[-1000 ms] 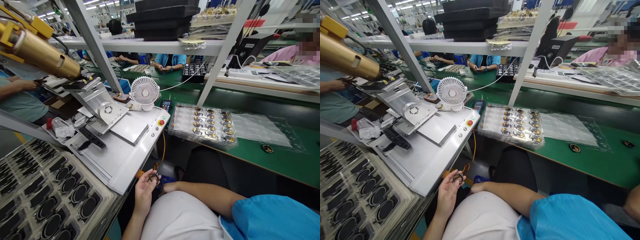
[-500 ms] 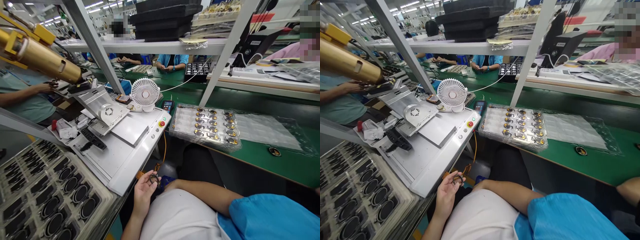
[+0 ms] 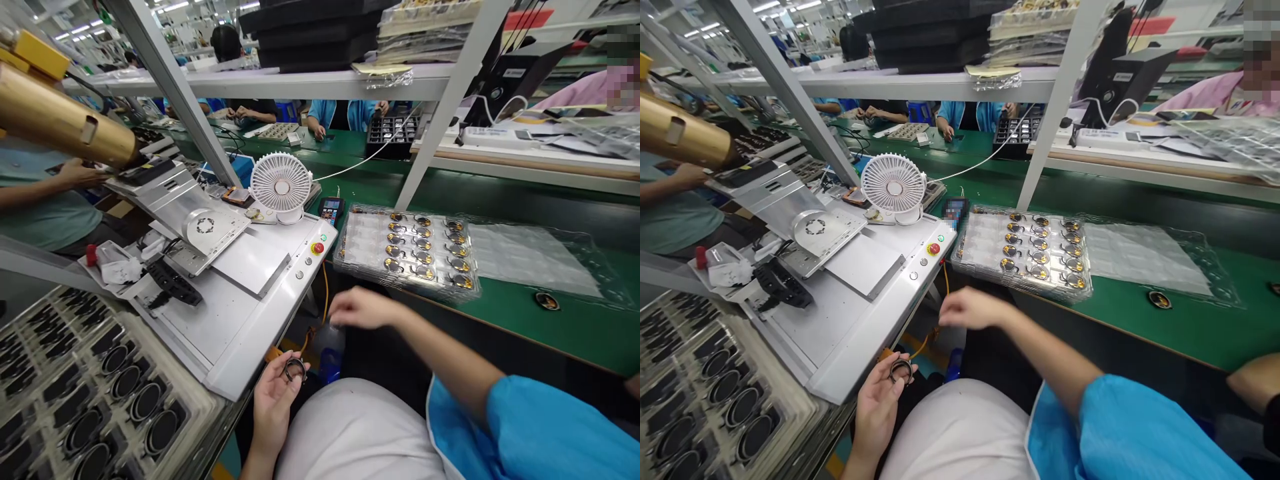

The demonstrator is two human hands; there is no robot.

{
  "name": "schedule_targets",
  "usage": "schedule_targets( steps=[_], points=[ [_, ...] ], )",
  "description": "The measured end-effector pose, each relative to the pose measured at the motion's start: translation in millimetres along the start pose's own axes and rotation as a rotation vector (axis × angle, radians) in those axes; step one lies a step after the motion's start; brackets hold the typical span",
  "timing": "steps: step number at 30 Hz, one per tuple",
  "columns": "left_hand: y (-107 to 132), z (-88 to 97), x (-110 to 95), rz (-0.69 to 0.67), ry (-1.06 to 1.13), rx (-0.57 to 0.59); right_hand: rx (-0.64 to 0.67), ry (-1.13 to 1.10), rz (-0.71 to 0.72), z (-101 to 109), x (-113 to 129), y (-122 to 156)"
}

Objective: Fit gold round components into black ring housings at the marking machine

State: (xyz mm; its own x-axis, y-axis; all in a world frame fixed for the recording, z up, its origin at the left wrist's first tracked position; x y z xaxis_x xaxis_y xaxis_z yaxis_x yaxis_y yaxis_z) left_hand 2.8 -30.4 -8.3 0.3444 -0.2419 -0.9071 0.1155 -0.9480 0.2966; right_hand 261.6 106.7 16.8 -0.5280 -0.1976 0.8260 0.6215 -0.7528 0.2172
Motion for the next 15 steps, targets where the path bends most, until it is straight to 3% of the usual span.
schedule_targets(
  steps=[1, 3, 6, 9, 15],
  points=[
    [0, -1.1, -1, -0.003, -0.001, 0.007, -0.190, 0.133, -0.017, 42, -3, 7],
    [-1, -5.3, -1, -0.016, -0.010, 0.026, -0.483, 0.544, -0.342, 121, -16, 18],
    [-1, -11.8, 1, -0.036, -0.026, 0.077, -0.556, 0.719, -0.597, 201, -38, 21],
    [-1, -12.3, 3, -0.062, -0.028, 0.086, -0.470, 0.800, -0.691, 230, -56, 13],
    [1, -5.5, 9, -0.055, 0.017, 0.045, -0.368, 0.932, -0.689, 234, -73, 6]
  ],
)
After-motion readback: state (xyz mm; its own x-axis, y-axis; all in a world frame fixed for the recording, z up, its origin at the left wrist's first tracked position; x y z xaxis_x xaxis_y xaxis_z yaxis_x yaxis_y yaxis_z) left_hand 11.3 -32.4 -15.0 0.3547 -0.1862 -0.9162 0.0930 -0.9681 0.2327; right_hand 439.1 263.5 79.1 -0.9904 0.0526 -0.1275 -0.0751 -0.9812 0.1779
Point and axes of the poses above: each hand's wrist, its own y-axis away from the middle knuckle, its own z-axis out of the back of the hand, x = y × z, the point moved 1 cm from there along -y, towards the middle knuckle
